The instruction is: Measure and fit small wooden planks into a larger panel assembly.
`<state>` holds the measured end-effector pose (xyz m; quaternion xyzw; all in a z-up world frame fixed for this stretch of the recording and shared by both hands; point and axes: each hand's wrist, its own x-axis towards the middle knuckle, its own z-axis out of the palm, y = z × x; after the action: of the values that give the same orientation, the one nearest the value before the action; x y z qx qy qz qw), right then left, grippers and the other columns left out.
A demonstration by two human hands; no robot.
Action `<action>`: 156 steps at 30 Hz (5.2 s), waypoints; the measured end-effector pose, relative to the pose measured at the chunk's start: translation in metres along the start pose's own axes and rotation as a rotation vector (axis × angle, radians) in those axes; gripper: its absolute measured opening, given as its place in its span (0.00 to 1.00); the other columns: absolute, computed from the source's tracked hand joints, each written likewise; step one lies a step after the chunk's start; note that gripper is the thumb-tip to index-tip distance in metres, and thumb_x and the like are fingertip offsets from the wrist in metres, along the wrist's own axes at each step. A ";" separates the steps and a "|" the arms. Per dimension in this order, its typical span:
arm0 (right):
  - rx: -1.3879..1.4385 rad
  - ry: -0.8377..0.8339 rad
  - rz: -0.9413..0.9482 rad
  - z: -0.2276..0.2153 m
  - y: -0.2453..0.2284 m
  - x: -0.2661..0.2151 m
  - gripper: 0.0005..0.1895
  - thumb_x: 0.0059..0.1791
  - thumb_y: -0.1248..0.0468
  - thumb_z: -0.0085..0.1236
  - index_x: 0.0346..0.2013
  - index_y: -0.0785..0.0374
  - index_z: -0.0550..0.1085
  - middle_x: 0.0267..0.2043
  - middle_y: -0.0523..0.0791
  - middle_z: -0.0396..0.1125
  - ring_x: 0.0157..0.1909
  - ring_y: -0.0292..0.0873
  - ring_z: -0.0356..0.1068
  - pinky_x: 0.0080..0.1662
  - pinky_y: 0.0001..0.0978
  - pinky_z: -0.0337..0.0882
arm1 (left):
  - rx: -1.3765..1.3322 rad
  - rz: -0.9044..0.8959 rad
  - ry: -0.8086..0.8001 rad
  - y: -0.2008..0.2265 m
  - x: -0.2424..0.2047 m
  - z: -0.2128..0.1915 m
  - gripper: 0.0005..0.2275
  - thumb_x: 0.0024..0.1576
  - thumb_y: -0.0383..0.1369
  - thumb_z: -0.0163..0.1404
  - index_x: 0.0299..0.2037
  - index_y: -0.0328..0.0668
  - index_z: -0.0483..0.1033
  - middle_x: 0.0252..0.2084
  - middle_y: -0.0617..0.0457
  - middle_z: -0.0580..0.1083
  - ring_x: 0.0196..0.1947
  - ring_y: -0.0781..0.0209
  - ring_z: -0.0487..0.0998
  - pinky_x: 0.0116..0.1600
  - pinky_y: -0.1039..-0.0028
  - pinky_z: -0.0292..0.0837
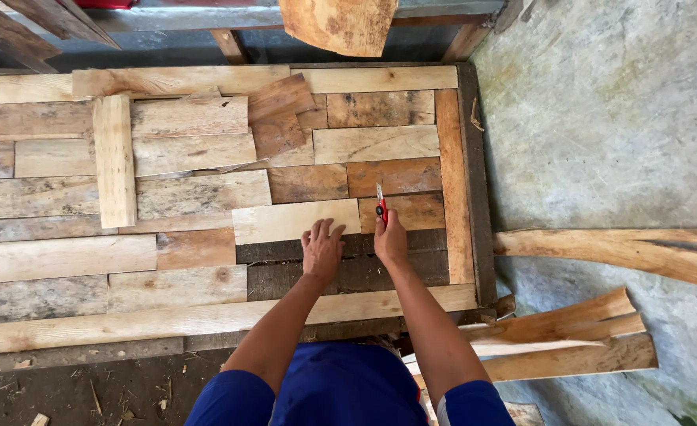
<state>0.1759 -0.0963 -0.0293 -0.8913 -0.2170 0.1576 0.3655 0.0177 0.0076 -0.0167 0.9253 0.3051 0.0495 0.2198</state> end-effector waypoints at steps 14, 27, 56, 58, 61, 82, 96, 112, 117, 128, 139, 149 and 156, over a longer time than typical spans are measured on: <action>0.033 -0.007 -0.275 0.017 -0.030 -0.029 0.09 0.54 0.65 0.51 0.47 0.66 0.69 0.39 0.58 0.71 0.43 0.67 0.69 0.43 0.57 0.67 | 0.032 -0.156 -0.041 -0.071 -0.011 0.006 0.25 0.63 0.37 0.48 0.72 0.59 0.60 0.78 0.51 0.49 0.78 0.47 0.45 0.74 0.38 0.40; -0.008 -0.137 -0.263 0.030 -0.083 -0.052 0.21 0.53 0.64 0.50 0.62 0.61 0.69 0.49 0.56 0.73 0.49 0.63 0.73 0.47 0.53 0.72 | 0.039 -0.280 -0.007 -0.129 -0.042 -0.027 0.28 0.62 0.42 0.48 0.74 0.61 0.55 0.80 0.49 0.48 0.79 0.47 0.44 0.74 0.39 0.40; -0.113 -0.323 -0.336 0.096 -0.144 -0.088 0.24 0.53 0.65 0.51 0.65 0.61 0.67 0.55 0.56 0.72 0.54 0.62 0.72 0.52 0.50 0.72 | -0.049 -0.392 -0.106 -0.207 -0.025 -0.117 0.40 0.53 0.53 0.59 0.74 0.53 0.55 0.74 0.50 0.56 0.76 0.51 0.52 0.76 0.52 0.43; -0.111 -0.323 -0.388 0.098 -0.140 -0.091 0.24 0.53 0.66 0.51 0.65 0.62 0.66 0.56 0.57 0.71 0.55 0.62 0.71 0.52 0.50 0.72 | -0.012 -0.326 -0.062 -0.215 -0.034 -0.101 0.42 0.49 0.53 0.61 0.73 0.53 0.56 0.76 0.50 0.54 0.77 0.50 0.49 0.76 0.51 0.40; -0.154 -0.348 -0.346 0.099 -0.141 -0.089 0.23 0.54 0.65 0.51 0.65 0.62 0.67 0.55 0.56 0.71 0.55 0.60 0.71 0.55 0.49 0.72 | 0.001 -0.260 -0.047 -0.222 -0.036 -0.094 0.43 0.49 0.55 0.60 0.73 0.51 0.55 0.77 0.49 0.52 0.77 0.49 0.47 0.75 0.51 0.39; -0.073 -0.137 -0.315 0.076 -0.116 -0.086 0.22 0.54 0.69 0.50 0.65 0.63 0.67 0.50 0.53 0.69 0.54 0.59 0.67 0.55 0.49 0.67 | -0.034 -0.129 -0.010 -0.181 -0.030 -0.063 0.31 0.59 0.48 0.54 0.71 0.50 0.60 0.76 0.44 0.51 0.76 0.45 0.47 0.73 0.42 0.38; -0.108 -0.087 -0.288 0.039 -0.066 -0.085 0.23 0.54 0.70 0.50 0.65 0.65 0.65 0.58 0.55 0.64 0.59 0.61 0.63 0.57 0.51 0.66 | 0.019 -0.088 -0.137 -0.115 -0.030 -0.037 0.30 0.61 0.42 0.51 0.74 0.56 0.55 0.79 0.46 0.46 0.78 0.46 0.44 0.74 0.43 0.39; -0.049 0.218 -0.201 0.001 -0.014 -0.057 0.21 0.55 0.68 0.50 0.64 0.63 0.68 0.60 0.56 0.62 0.61 0.62 0.63 0.61 0.51 0.64 | 0.037 -0.248 -0.113 -0.081 -0.013 -0.033 0.32 0.60 0.49 0.48 0.74 0.51 0.54 0.78 0.44 0.46 0.78 0.44 0.42 0.72 0.36 0.37; -0.066 0.262 -0.184 -0.003 0.018 -0.045 0.21 0.56 0.68 0.50 0.65 0.67 0.65 0.66 0.62 0.57 0.65 0.67 0.59 0.61 0.54 0.63 | 0.068 -0.166 -0.198 -0.064 0.000 -0.030 0.33 0.63 0.50 0.45 0.75 0.51 0.49 0.79 0.44 0.41 0.79 0.46 0.38 0.74 0.39 0.34; -0.063 0.163 -0.192 -0.008 0.019 -0.046 0.22 0.56 0.69 0.48 0.65 0.68 0.64 0.67 0.59 0.58 0.67 0.64 0.58 0.64 0.52 0.62 | 0.007 0.132 -0.256 -0.002 0.012 0.002 0.30 0.61 0.42 0.50 0.74 0.53 0.55 0.79 0.46 0.46 0.79 0.45 0.42 0.75 0.42 0.39; -0.061 0.157 -0.240 -0.009 0.024 -0.048 0.23 0.55 0.69 0.50 0.66 0.70 0.64 0.67 0.59 0.58 0.69 0.64 0.57 0.67 0.52 0.58 | 0.061 0.263 -0.311 0.009 0.010 0.012 0.28 0.61 0.41 0.49 0.73 0.61 0.57 0.79 0.46 0.45 0.78 0.46 0.42 0.74 0.40 0.38; -0.051 0.096 -0.202 -0.013 0.022 -0.049 0.23 0.56 0.69 0.49 0.66 0.69 0.63 0.68 0.58 0.58 0.72 0.62 0.54 0.69 0.51 0.57 | 0.094 0.239 -0.373 0.018 0.013 0.003 0.27 0.62 0.41 0.48 0.73 0.59 0.56 0.79 0.47 0.43 0.79 0.47 0.40 0.75 0.41 0.36; -0.088 0.068 -0.185 -0.012 0.024 -0.049 0.24 0.56 0.68 0.48 0.67 0.69 0.62 0.69 0.58 0.57 0.73 0.62 0.53 0.69 0.50 0.57 | 0.110 0.228 -0.382 0.019 0.013 0.002 0.27 0.63 0.41 0.47 0.73 0.59 0.55 0.79 0.48 0.42 0.79 0.48 0.40 0.75 0.43 0.36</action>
<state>0.1456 -0.1430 -0.0325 -0.8876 -0.2925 0.0832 0.3461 0.0396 0.0007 -0.0110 0.9569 0.1538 -0.1188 0.2159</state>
